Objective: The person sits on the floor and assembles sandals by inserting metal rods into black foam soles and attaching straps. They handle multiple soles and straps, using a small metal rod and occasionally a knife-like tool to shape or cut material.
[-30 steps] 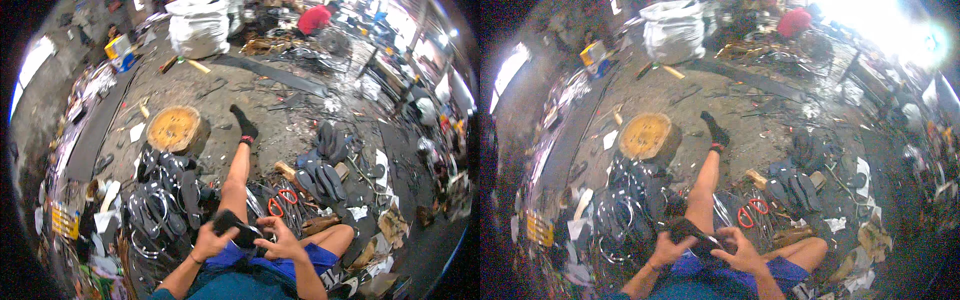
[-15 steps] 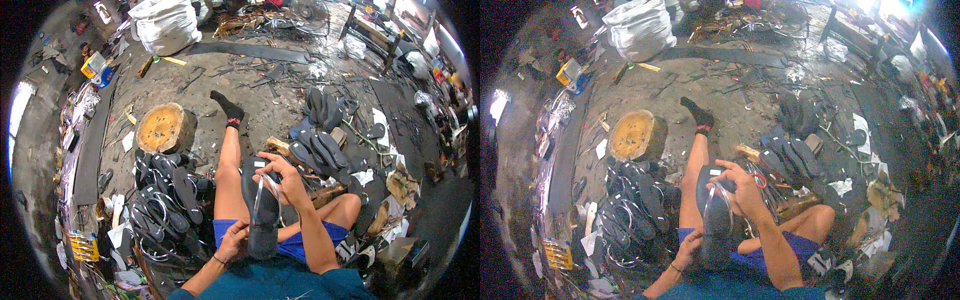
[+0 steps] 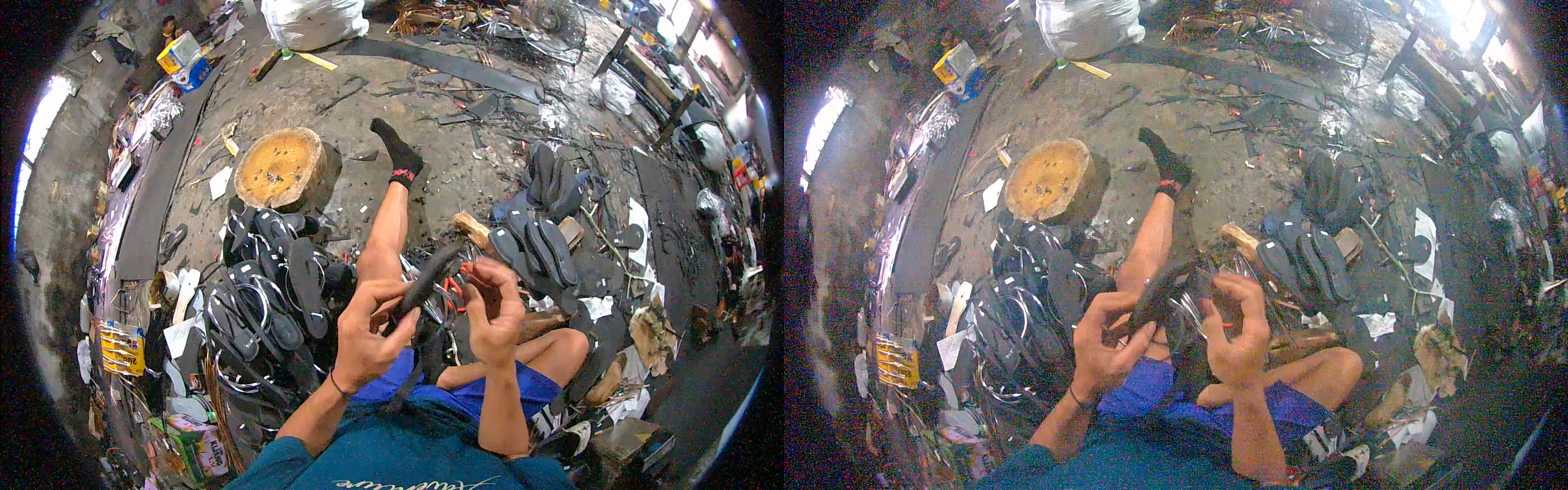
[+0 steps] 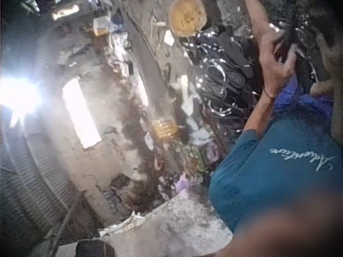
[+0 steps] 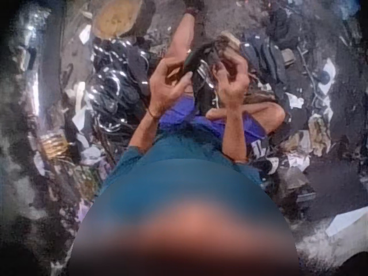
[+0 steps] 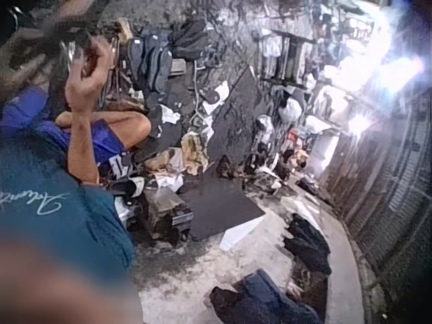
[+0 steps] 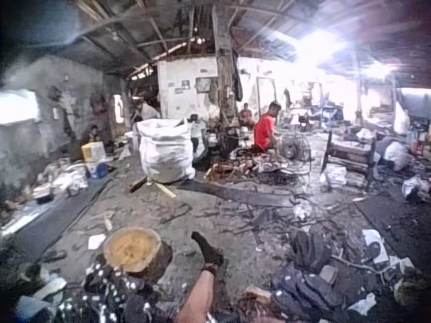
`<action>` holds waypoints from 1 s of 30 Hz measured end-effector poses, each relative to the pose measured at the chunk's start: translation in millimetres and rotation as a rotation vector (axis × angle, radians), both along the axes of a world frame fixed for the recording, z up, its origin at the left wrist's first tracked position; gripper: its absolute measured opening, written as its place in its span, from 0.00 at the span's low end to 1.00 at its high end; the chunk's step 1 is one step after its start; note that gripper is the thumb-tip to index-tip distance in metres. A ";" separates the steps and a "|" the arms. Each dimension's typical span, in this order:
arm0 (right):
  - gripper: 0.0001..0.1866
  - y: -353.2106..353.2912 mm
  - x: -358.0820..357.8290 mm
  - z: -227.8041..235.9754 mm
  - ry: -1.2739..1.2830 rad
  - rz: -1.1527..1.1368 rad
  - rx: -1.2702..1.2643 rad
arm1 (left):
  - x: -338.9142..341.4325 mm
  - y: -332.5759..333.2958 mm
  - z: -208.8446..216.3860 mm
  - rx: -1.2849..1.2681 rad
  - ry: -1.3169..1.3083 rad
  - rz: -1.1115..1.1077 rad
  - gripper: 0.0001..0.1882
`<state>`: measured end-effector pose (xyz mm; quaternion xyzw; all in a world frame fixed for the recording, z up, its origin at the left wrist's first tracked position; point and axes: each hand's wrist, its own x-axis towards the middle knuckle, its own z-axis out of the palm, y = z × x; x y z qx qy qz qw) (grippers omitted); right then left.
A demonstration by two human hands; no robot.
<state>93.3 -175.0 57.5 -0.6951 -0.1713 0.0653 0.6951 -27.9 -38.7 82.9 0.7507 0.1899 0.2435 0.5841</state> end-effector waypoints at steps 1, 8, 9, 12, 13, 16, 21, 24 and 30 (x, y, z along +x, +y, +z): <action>0.17 -4.5 -6.7 3.6 0.078 0.097 0.022 | 1.1 -3.2 5.3 0.246 -0.047 0.041 0.19; 0.11 -12.9 -37.3 -11.3 0.208 0.151 0.118 | -11.8 -10.6 12.2 0.398 -0.039 -0.100 0.22; 0.11 -10.3 -38.2 -14.6 0.199 0.152 0.088 | -13.0 -9.0 7.4 0.337 -0.047 -0.084 0.19; 0.16 1.5 -18.3 -28.0 -0.036 0.467 -0.177 | -24.9 7.4 4.3 0.237 0.095 0.006 0.18; 0.19 9.0 -2.4 -36.2 -0.060 0.507 -0.229 | -33.9 18.5 10.3 0.272 0.198 0.017 0.18; 0.24 7.7 70.6 -74.6 -0.143 0.256 -0.502 | -76.2 60.3 48.6 0.125 0.405 0.164 0.21; 0.48 -101.5 209.1 -162.2 -0.161 -0.282 -1.485 | -158.6 126.5 111.8 0.440 1.138 -0.329 0.31; 0.46 -154.4 247.9 -196.2 0.148 -0.117 -1.307 | -157.0 136.9 98.9 0.796 0.990 -0.397 0.33; 0.31 -115.1 179.5 -162.3 -0.146 -0.429 -0.824 | -8.3 119.2 5.3 0.317 0.669 -0.710 0.30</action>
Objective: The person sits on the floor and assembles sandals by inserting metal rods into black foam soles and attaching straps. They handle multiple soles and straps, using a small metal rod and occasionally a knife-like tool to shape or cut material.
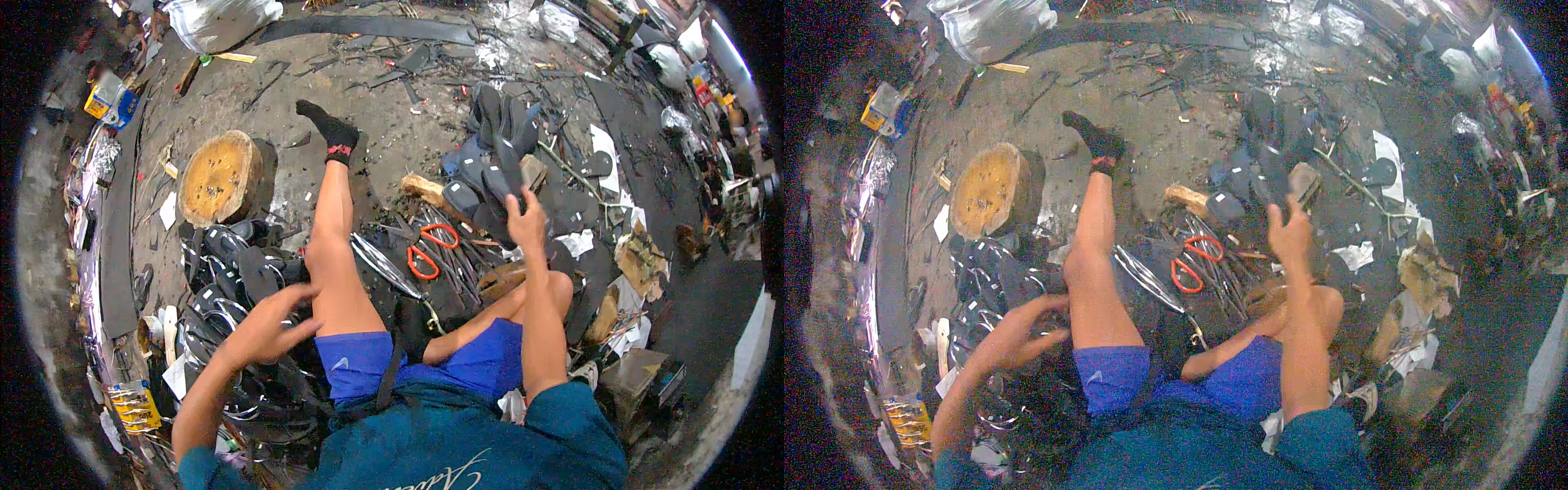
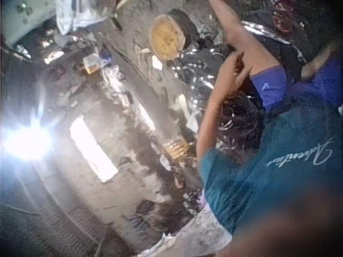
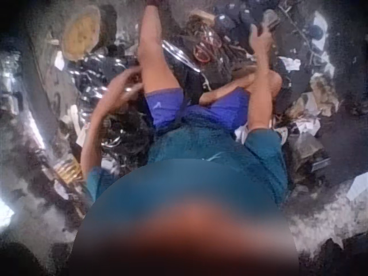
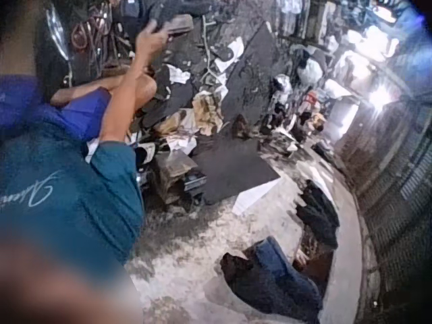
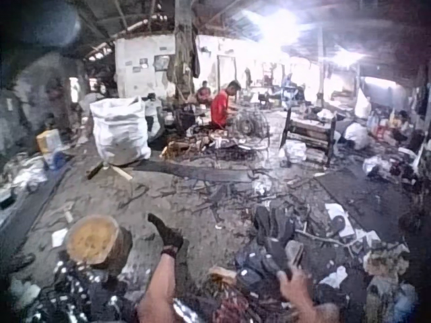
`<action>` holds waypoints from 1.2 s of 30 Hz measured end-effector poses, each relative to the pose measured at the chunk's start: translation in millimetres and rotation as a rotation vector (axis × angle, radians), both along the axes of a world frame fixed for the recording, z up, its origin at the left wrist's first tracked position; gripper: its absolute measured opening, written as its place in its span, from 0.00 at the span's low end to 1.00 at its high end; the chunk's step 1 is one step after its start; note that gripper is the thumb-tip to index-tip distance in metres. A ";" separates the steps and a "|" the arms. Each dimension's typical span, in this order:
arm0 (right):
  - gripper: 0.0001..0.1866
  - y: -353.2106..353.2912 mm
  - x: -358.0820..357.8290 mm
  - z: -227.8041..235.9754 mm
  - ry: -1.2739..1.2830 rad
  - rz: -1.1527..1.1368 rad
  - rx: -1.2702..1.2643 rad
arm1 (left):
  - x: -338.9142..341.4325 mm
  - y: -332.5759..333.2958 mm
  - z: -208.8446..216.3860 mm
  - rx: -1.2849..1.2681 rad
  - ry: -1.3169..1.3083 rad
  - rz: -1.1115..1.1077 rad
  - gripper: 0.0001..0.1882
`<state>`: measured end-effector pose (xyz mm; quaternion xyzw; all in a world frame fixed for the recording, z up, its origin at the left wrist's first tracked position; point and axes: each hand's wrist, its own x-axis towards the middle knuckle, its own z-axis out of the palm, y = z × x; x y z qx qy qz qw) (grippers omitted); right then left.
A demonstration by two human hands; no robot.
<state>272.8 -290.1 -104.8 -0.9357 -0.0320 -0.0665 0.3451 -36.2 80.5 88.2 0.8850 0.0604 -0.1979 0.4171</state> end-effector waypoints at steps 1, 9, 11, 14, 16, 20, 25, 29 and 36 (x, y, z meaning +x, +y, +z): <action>0.27 21.1 -28.6 13.2 -0.038 0.106 0.158 | 28.9 -12.3 -19.2 -0.082 -0.045 0.046 0.31; 0.16 118.5 -241.0 64.3 0.249 0.426 0.691 | 92.2 -123.6 -90.7 -0.892 -0.370 1.084 0.19; 0.10 113.5 -247.5 68.1 0.138 0.463 0.626 | 79.3 -122.7 -93.4 -1.036 -0.432 1.230 0.19; 0.05 106.2 -242.9 76.7 0.249 0.639 0.624 | 61.1 -106.4 -102.5 -1.028 -0.306 1.143 0.24; 0.05 106.1 -242.3 82.8 0.312 0.638 0.566 | 54.4 -106.0 -112.7 -0.990 -0.394 1.096 0.26; 0.09 112.6 -246.8 84.2 0.376 0.655 0.579 | 47.6 -111.6 -122.6 -0.859 -0.485 0.936 0.30; 0.15 123.8 -215.3 30.8 0.837 0.511 1.002 | 13.4 -84.0 -112.0 -0.999 -0.331 1.197 0.30; 0.12 148.5 -170.9 -56.3 0.544 0.500 0.230 | -41.3 -79.0 -120.4 -0.273 -0.265 1.106 0.24; 0.10 158.8 -176.3 -137.1 0.353 0.600 -0.536 | -76.7 -75.7 -141.0 0.095 -0.204 0.979 0.36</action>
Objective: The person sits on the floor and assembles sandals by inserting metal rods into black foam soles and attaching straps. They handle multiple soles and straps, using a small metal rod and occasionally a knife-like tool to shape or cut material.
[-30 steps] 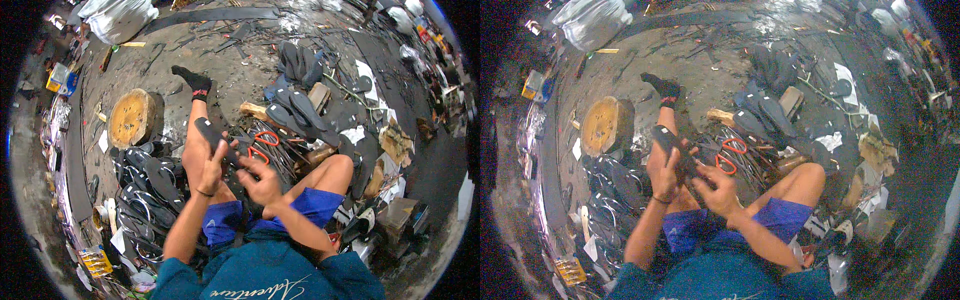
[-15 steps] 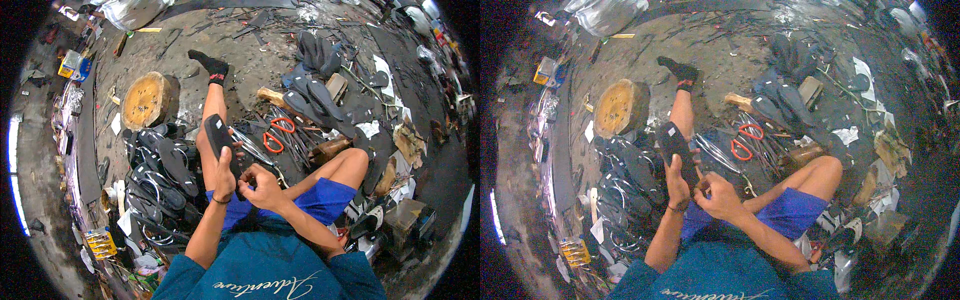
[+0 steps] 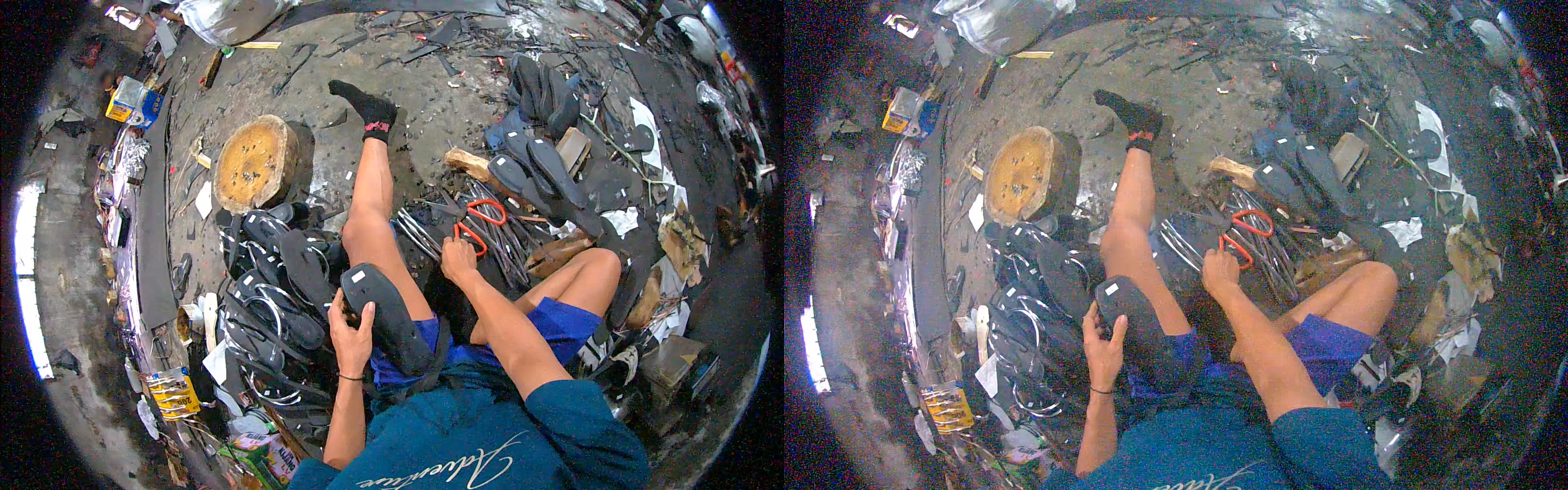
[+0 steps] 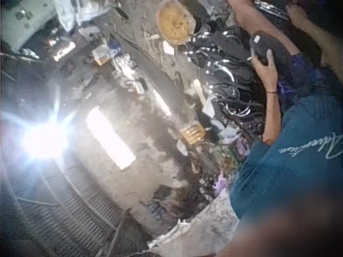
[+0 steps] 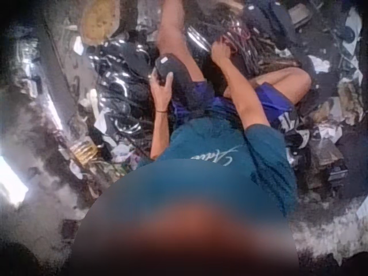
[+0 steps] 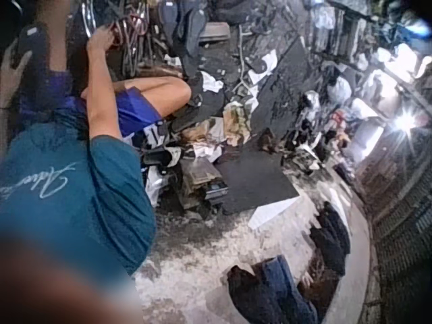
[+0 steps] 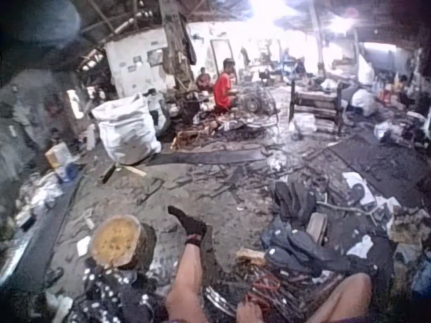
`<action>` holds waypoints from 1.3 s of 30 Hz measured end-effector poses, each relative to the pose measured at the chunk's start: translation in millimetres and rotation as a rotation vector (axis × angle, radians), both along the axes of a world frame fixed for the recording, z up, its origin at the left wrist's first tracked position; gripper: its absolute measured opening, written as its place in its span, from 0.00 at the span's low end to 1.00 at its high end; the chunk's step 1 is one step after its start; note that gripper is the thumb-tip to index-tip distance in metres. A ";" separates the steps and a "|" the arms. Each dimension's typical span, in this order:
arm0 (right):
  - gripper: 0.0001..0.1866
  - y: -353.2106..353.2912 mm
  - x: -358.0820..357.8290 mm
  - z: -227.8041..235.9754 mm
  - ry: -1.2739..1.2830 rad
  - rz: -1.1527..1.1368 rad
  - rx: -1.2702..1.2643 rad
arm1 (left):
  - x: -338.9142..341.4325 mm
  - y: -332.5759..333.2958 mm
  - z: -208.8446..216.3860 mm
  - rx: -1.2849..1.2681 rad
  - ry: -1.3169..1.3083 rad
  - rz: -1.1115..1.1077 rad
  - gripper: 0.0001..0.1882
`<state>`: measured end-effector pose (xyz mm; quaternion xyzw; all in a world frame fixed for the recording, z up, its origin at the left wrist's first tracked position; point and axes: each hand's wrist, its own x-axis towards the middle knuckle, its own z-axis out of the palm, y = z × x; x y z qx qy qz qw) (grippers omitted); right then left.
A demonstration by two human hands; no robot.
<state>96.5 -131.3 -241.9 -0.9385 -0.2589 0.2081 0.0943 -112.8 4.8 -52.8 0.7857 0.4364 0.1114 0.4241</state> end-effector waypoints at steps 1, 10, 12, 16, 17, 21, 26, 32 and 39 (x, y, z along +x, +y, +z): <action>0.09 -4.5 1.7 1.5 0.053 -0.077 0.069 | 0.6 3.7 2.7 0.011 0.020 -0.006 0.35; 0.13 -52.6 11.2 112.2 1.018 -0.322 0.909 | 69.4 -3.6 35.1 -0.285 -0.266 -0.180 0.22; 0.11 -50.6 -11.0 148.7 1.103 -0.272 0.942 | 103.0 0.8 33.9 -0.334 -0.349 -0.246 0.22; 0.11 -61.8 -48.8 206.3 1.406 -0.358 0.961 | 130.2 15.2 41.9 -0.790 -0.671 -0.082 0.20; 0.12 -63.0 -54.6 214.4 1.378 -0.377 0.925 | 127.9 18.5 46.2 -0.711 -0.625 -0.085 0.20; 0.14 -68.8 -67.5 232.0 1.360 -0.401 0.952 | 105.4 21.9 64.2 -0.798 -0.644 -0.061 0.16; 0.18 -73.2 -74.4 241.0 1.323 -0.409 1.155 | 89.4 17.8 73.4 -0.842 -0.606 0.031 0.17; 0.15 -83.2 -75.8 246.1 1.326 -0.394 1.079 | 84.2 6.6 69.9 -0.801 -0.688 0.024 0.19; 0.15 -79.6 -77.4 254.7 1.223 -0.345 1.054 | 86.2 -7.3 75.2 -0.616 -0.656 -0.002 0.17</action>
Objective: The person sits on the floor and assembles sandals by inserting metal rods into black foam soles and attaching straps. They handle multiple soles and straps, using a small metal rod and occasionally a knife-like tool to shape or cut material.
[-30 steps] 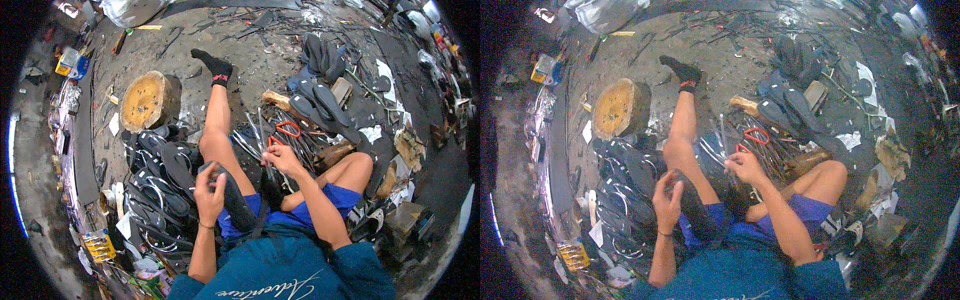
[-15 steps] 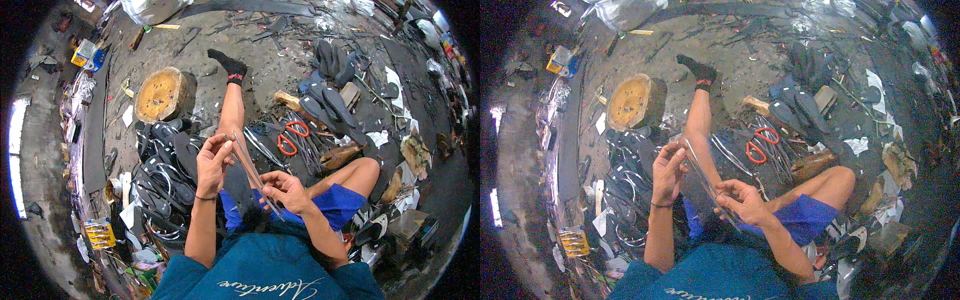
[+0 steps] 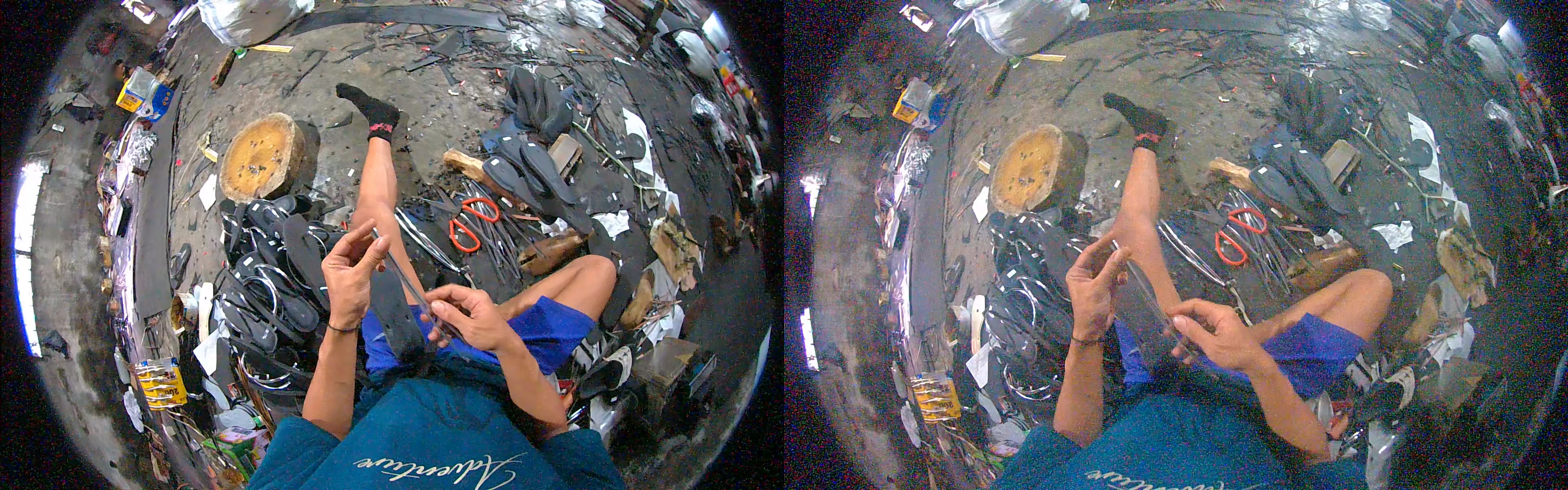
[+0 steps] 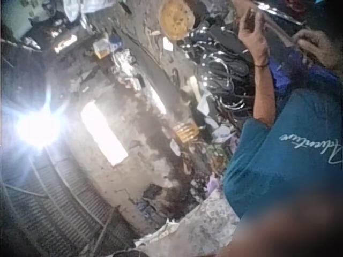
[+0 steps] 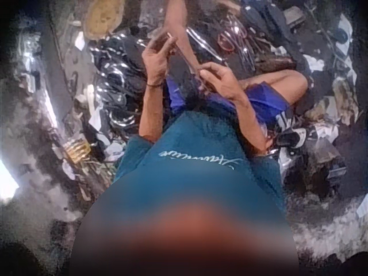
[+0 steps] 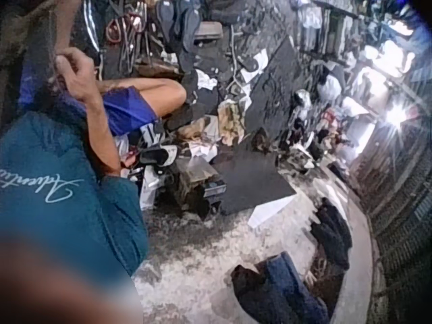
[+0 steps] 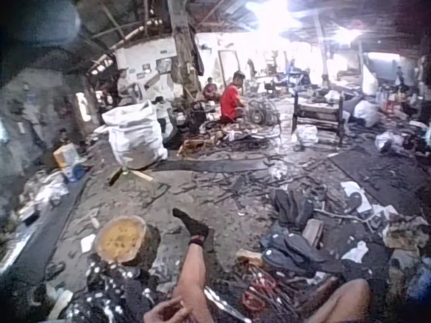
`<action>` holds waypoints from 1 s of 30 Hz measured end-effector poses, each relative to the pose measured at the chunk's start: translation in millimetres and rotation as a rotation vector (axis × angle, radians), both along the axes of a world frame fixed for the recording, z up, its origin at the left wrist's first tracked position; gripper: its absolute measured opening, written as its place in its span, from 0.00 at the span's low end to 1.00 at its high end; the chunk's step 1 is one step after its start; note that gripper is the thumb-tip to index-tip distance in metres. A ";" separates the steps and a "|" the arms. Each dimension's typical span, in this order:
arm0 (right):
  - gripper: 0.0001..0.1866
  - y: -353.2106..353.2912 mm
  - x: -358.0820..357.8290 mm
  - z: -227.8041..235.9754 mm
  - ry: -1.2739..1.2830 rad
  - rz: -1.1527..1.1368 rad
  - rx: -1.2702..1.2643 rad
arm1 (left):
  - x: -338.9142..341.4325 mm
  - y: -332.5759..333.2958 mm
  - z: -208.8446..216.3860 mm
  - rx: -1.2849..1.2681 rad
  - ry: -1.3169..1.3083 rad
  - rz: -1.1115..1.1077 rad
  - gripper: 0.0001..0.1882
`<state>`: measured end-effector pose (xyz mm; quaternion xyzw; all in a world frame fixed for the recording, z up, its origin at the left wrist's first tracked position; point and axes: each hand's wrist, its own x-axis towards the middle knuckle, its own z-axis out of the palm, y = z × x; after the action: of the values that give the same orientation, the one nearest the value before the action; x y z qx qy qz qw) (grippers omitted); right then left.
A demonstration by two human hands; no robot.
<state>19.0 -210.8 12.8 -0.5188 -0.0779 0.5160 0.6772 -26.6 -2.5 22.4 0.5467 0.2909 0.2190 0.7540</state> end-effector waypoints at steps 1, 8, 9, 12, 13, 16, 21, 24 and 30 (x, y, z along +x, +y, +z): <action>0.16 5.0 -0.7 0.9 0.004 -0.016 -0.096 | -0.3 -4.5 1.5 0.071 0.024 -0.035 0.16; 0.19 44.1 -2.0 -0.2 -1.074 -0.377 -0.167 | -8.0 -45.5 10.8 0.482 0.140 0.033 0.14; 0.19 46.5 -1.8 -0.3 -1.142 -0.380 -0.165 | -9.5 -48.0 12.2 0.532 0.171 0.041 0.14; 0.16 51.0 -0.8 -0.2 -1.275 -0.416 -0.181 | -13.7 -50.6 12.0 0.667 0.177 0.061 0.13; 0.15 51.6 0.0 -0.4 -1.276 -0.416 -0.194 | -15.6 -49.3 9.3 0.709 0.178 0.049 0.12; 0.12 50.3 2.3 -1.6 -1.028 -0.395 -0.181 | -30.8 -36.9 -5.4 0.537 0.257 -0.103 0.16; 0.10 45.1 3.9 -6.4 -0.573 -0.269 -0.225 | -54.8 0.2 -49.6 1.076 0.594 -0.044 0.41; 0.08 46.3 2.2 -6.1 -0.675 -0.255 -0.147 | -63.6 0.4 -57.4 0.632 0.560 -0.150 0.41; 0.12 46.3 5.7 11.2 -0.748 -0.123 -0.190 | -63.3 -24.4 -10.3 0.309 0.152 -0.085 0.31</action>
<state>24.8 -164.5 24.0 -0.7353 -0.2399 0.2544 0.5806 -89.9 -26.8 12.1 0.6828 0.2866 0.1870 0.6455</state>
